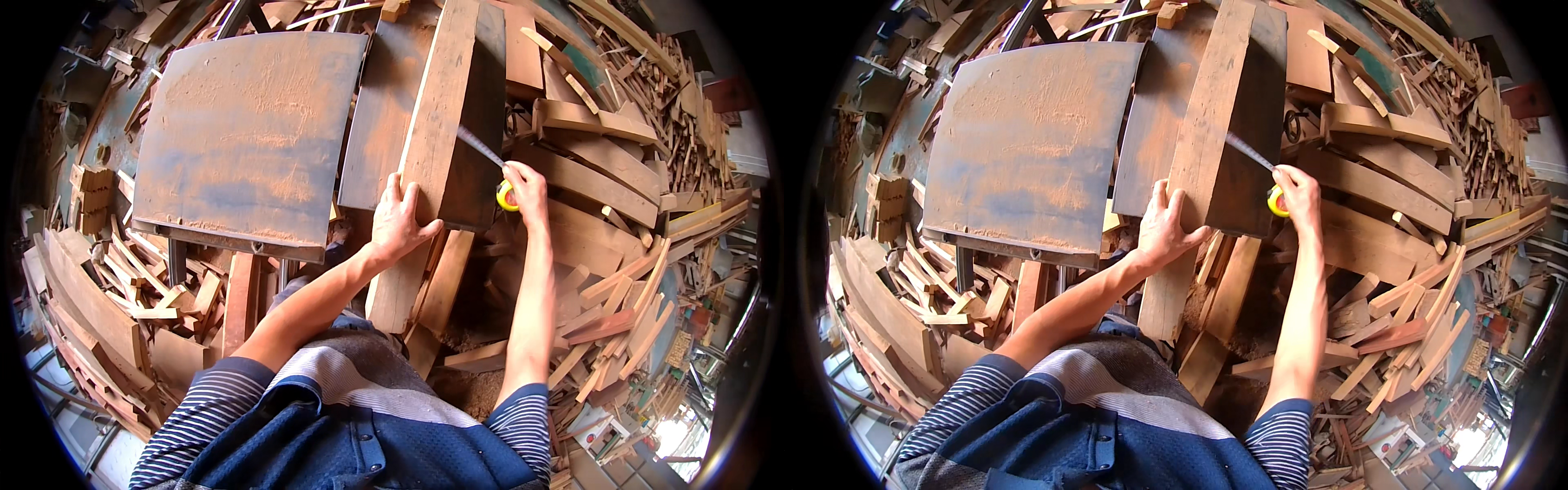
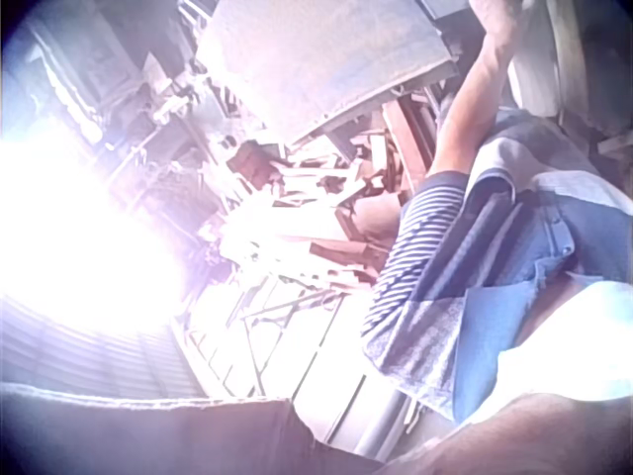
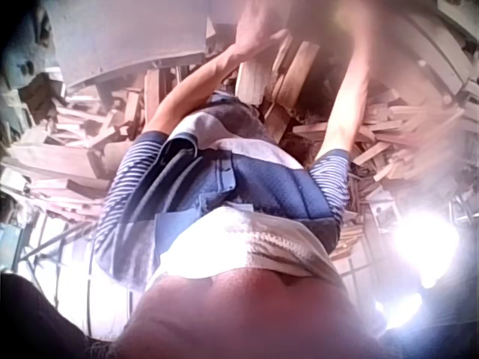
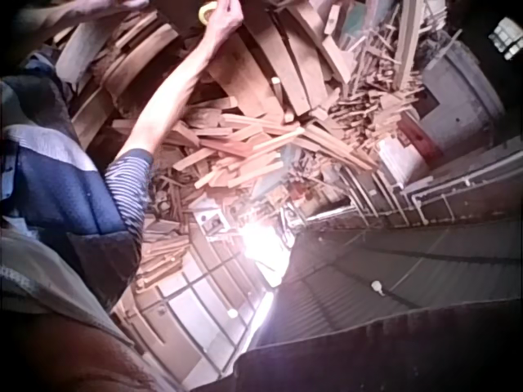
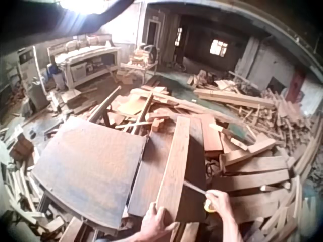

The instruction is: The person uses a measuring tape to measure several pieces of wood in a workshop. They place each wood plank on a workbench, extend the tape along its length, and then move the measured pieces into a large pile of lumber.

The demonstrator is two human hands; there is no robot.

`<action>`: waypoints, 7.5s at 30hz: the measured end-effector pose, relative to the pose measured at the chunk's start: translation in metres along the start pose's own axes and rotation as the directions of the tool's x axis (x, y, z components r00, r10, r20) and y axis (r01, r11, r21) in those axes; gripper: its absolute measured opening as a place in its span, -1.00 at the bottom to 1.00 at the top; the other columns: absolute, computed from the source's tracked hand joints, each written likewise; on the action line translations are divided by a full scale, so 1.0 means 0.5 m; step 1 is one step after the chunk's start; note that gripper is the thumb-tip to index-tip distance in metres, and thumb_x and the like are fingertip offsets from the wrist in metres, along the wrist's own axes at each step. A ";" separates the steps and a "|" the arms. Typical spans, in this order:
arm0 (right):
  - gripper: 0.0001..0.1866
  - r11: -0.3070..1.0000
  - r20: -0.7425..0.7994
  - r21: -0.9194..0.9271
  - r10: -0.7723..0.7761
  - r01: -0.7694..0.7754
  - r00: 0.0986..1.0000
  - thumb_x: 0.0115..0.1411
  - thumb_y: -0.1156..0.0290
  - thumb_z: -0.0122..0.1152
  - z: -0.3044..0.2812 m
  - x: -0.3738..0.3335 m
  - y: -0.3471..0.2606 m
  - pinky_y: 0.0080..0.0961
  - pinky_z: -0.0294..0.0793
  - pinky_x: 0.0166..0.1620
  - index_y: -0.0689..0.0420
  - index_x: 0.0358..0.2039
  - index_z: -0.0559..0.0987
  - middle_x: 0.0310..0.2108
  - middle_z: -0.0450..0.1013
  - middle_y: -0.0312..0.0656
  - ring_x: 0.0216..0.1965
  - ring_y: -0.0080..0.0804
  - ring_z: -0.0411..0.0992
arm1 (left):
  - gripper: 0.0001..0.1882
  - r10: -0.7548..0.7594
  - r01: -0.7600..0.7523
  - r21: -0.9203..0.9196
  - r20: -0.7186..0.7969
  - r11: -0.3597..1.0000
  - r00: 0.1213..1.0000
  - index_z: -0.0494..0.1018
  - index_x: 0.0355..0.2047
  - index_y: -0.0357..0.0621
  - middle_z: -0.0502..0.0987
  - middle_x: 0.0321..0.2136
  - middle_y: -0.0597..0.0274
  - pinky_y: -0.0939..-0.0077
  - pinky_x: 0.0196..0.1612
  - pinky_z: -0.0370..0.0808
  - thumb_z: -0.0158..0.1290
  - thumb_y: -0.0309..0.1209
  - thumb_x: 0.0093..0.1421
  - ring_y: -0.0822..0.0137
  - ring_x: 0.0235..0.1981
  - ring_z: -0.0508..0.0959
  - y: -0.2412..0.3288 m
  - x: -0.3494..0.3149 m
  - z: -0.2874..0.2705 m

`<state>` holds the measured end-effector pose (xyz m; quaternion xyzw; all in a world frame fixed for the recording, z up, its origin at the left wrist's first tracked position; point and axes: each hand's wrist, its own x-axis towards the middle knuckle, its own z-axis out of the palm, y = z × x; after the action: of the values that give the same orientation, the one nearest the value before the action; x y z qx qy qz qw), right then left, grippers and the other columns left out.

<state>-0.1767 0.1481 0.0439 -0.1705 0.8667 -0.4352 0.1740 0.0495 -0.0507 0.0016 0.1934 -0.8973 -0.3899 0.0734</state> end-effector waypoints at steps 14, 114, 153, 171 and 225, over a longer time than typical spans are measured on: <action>-0.68 0.085 0.253 0.912 0.656 -0.402 0.711 0.38 0.07 0.20 0.274 -0.669 0.114 -0.40 0.55 -0.54 0.01 -0.04 0.59 -0.53 0.52 -0.24 -0.60 -0.39 0.51 | -0.13 0.018 -0.019 -0.017 -0.053 1.000 0.998 0.31 0.13 -0.33 0.16 0.27 -0.46 -0.05 0.19 0.47 0.41 0.02 0.01 -0.39 0.20 0.38 -0.015 -0.009 0.011; -0.15 0.881 -0.094 0.301 0.407 -0.364 0.908 0.14 0.00 0.39 0.337 -0.743 0.045 -0.17 0.40 0.22 0.32 0.29 0.38 0.12 0.49 0.16 0.17 0.02 0.45 | 0.41 -0.404 0.509 -0.078 0.509 0.857 0.760 0.03 0.41 -0.22 0.27 0.22 -0.37 -0.03 0.23 0.50 0.32 0.52 -0.17 -0.27 0.24 0.42 -0.005 -0.180 0.044; -0.58 0.293 0.092 0.880 0.667 -0.374 0.739 0.31 -0.05 0.31 0.383 -0.745 0.155 -0.46 0.44 -0.17 0.05 -0.13 0.57 -0.23 0.47 -0.36 -0.25 -0.49 0.43 | -0.20 0.019 0.520 -0.527 0.715 0.672 0.699 0.33 0.24 -0.31 0.58 0.07 0.10 0.37 0.20 0.48 0.42 -0.09 0.19 0.33 0.11 0.54 -0.121 -0.213 0.123; -0.39 0.115 0.227 0.917 0.638 -0.383 0.736 0.37 -0.11 0.21 0.342 -0.773 0.071 -0.46 0.29 0.24 0.05 0.24 0.49 0.12 0.43 -0.23 0.12 -0.40 0.38 | -0.16 0.072 0.522 -0.548 0.731 0.654 0.678 0.34 0.29 -0.28 0.61 0.08 0.09 0.36 0.21 0.50 0.46 -0.13 0.14 0.31 0.10 0.57 -0.113 -0.206 0.107; -0.32 0.407 -0.039 0.874 0.604 -0.266 0.796 0.42 -0.14 0.07 0.403 -0.918 -0.003 -0.31 0.44 0.21 0.10 0.33 0.39 0.20 0.44 -0.16 0.19 -0.28 0.44 | 0.13 -0.331 0.365 0.126 0.743 0.923 0.581 0.09 0.23 -0.26 0.40 0.09 -0.44 0.01 0.15 0.53 0.45 0.18 -0.07 -0.24 0.14 0.51 0.021 -0.375 0.034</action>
<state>0.3186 0.2123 0.0024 0.2504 0.5800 -0.7528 0.1851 0.2128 0.0432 0.0011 0.1848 -0.7824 -0.4589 -0.3783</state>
